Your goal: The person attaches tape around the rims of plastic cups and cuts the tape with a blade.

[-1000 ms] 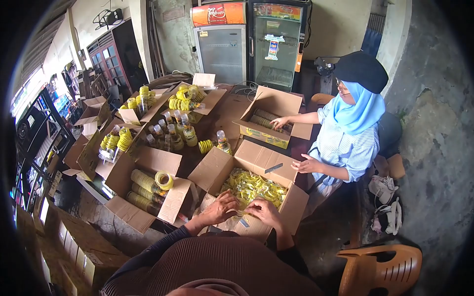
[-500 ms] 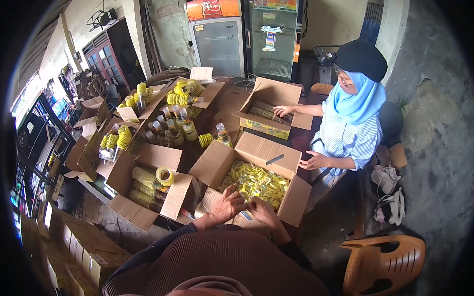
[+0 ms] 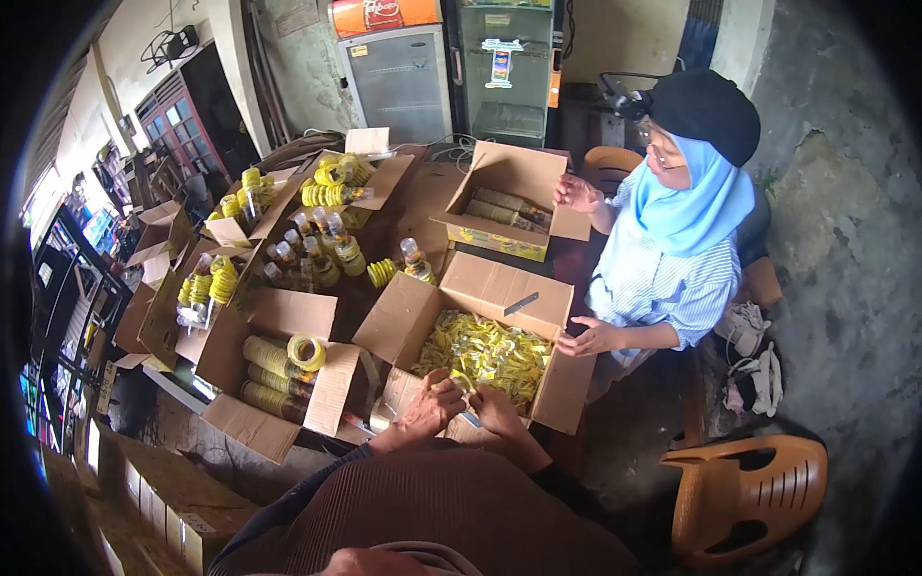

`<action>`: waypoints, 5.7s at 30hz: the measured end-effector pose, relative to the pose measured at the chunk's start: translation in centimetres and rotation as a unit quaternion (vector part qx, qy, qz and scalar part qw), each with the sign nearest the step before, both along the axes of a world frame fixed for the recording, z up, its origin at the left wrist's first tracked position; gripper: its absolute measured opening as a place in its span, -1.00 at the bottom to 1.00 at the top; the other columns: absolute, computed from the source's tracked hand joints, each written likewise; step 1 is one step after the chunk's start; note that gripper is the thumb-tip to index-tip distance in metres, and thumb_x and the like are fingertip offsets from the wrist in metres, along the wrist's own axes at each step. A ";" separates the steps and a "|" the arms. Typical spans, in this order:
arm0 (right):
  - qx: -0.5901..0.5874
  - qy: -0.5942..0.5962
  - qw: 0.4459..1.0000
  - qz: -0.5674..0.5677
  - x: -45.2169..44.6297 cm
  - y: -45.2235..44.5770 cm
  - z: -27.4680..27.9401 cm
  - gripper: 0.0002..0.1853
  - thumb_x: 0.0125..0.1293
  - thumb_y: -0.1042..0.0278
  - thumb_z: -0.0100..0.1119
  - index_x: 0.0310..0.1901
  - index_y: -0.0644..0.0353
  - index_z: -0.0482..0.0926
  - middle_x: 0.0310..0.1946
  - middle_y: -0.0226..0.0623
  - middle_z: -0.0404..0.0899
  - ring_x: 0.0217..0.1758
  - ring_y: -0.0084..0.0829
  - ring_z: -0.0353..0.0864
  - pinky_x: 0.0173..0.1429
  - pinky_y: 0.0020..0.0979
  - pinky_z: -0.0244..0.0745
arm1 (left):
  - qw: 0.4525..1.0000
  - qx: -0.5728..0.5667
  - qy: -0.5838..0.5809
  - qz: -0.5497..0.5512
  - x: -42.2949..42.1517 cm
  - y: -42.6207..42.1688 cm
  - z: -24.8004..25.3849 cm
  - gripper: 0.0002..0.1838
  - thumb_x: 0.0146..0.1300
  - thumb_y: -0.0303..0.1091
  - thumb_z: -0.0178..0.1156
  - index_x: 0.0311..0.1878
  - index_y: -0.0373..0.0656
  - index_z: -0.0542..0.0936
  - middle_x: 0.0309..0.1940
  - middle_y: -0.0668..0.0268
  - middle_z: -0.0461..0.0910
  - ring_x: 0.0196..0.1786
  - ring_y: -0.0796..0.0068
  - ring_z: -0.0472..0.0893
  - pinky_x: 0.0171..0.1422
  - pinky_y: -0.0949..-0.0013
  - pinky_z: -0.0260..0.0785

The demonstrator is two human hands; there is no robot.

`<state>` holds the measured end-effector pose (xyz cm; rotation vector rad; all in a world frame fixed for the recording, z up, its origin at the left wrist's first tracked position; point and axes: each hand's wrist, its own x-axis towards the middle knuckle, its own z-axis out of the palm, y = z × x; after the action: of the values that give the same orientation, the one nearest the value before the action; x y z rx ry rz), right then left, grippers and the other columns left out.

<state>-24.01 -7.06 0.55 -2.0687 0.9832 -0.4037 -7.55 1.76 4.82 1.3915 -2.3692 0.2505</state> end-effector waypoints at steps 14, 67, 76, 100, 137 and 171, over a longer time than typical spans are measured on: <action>0.049 -0.120 0.990 -0.049 -0.4 -0.2 0.4 -0.66 0.41 0.17 0.00 -0.41 0.30 0.41 -0.61 -0.09 0.41 -0.51 -0.23 0.46 -0.36 -0.20 0.31 | 0.976 0.081 0.197 0.045 -1.1 -0.3 0.7 -0.38 0.00 -0.46 0.35 0.19 -0.22 0.40 0.13 0.05 0.40 0.25 -0.02 0.36 0.41 -0.01 0.21; -0.074 -0.111 0.990 -0.039 -1.6 0.7 1.6 -0.74 0.16 0.40 0.31 -0.20 0.29 0.45 -0.43 -0.06 0.57 -0.31 -0.08 0.62 -0.23 -0.19 0.48 | 0.846 0.272 0.454 0.065 -1.0 -0.1 0.1 0.06 -0.13 -0.30 0.56 0.41 -0.12 0.10 0.03 -0.02 0.56 0.10 -0.01 0.57 0.15 0.15 0.46; -0.041 -0.080 0.996 -0.021 -2.3 2.4 2.0 -0.77 0.21 0.36 0.23 -0.19 0.25 0.44 -0.34 -0.06 0.56 -0.30 -0.03 0.60 -0.24 -0.15 0.46 | 0.824 0.264 0.501 0.018 -1.4 1.3 -3.0 0.23 -0.24 -0.18 0.64 0.42 -0.25 0.01 -0.04 0.04 0.61 -0.01 0.17 0.64 0.05 0.28 0.49; -0.175 -0.081 0.981 0.025 -2.6 0.0 -0.5 -0.83 0.29 0.34 -0.03 -0.27 0.26 0.48 -0.31 -0.06 0.49 -0.23 0.00 0.55 -0.20 -0.11 0.44 | 0.947 0.131 0.271 0.116 -3.0 -0.9 -4.4 -0.28 -0.05 -0.26 0.36 0.24 -0.08 0.35 -0.49 0.05 0.59 -0.42 -0.02 0.61 -0.32 0.07 0.46; -0.123 -0.206 0.921 -0.307 -1.5 -4.8 -4.4 -0.73 0.45 0.25 -0.05 -0.30 0.30 0.46 -0.60 -0.03 0.46 -0.56 -0.14 0.42 -0.36 -0.16 0.34 | 0.917 0.194 0.346 0.048 -2.7 -1.7 1.1 -0.22 -0.11 -0.31 0.54 0.19 -0.18 0.34 -0.14 0.12 0.60 -0.08 0.14 0.63 0.01 0.21 0.49; -0.058 -0.048 0.996 0.053 -1.8 -1.4 -4.5 -0.80 0.04 0.55 0.27 -0.26 0.18 0.54 -0.32 -0.17 0.53 -0.17 -0.13 0.56 -0.11 -0.21 0.47 | 0.826 0.107 0.518 0.195 4.7 3.4 1.0 -0.19 -0.10 -0.40 0.54 0.24 -0.23 0.35 -0.05 0.17 0.61 0.07 0.33 0.60 0.19 0.31 0.42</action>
<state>-25.77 -8.51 -3.93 -2.1736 0.8064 -0.5117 -2.82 5.20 5.80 1.5319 -1.2221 -0.5640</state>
